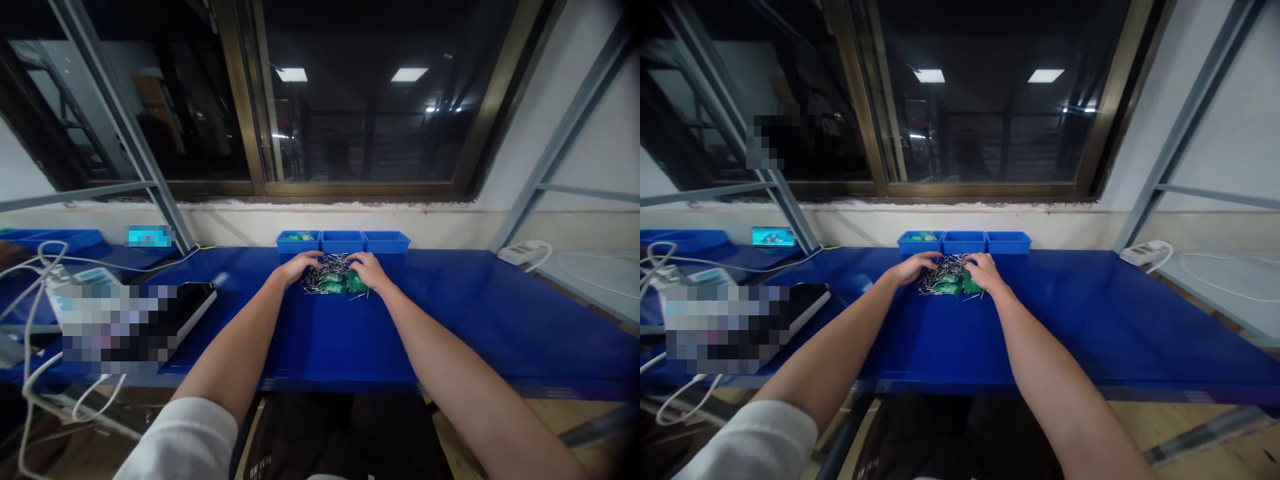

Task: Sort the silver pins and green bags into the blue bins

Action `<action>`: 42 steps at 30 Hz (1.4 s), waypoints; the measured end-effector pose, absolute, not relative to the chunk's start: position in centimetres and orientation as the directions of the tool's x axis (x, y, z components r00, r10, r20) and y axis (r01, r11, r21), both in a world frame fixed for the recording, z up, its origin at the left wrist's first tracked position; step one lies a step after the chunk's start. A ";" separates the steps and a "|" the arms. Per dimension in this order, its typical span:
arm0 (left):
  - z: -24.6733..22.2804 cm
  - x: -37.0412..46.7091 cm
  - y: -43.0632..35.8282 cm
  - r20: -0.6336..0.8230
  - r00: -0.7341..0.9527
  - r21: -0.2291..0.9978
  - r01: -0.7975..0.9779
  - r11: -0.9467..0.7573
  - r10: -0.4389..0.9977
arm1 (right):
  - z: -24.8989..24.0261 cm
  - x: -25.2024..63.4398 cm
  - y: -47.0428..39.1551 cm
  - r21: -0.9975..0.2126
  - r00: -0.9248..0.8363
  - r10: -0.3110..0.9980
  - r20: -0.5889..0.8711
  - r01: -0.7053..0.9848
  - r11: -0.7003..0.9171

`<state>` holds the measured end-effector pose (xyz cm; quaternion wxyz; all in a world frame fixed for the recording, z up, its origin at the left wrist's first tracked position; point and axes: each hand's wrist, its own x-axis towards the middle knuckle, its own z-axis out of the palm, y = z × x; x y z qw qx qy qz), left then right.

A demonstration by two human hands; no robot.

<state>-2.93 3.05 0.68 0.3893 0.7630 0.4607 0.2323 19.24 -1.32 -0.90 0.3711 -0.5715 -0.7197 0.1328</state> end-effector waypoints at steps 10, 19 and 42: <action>-0.7 -0.3 6.5 0.222 0.327 0.221 0.901 -0.375 0.918 | -1.2 20.0 -1.0 -0.577 0.103 0.957 0.271 0.813 0.076; -0.8 1.2 6.1 0.107 0.254 0.134 0.954 -0.267 0.961 | 0.9 23.1 -2.0 -0.655 -0.193 0.978 0.073 0.730 0.193; 1.6 1.5 -0.2 0.388 0.406 0.633 0.535 -0.559 0.828 | 0.5 22.4 -1.8 -0.940 -0.132 0.989 0.060 0.327 0.101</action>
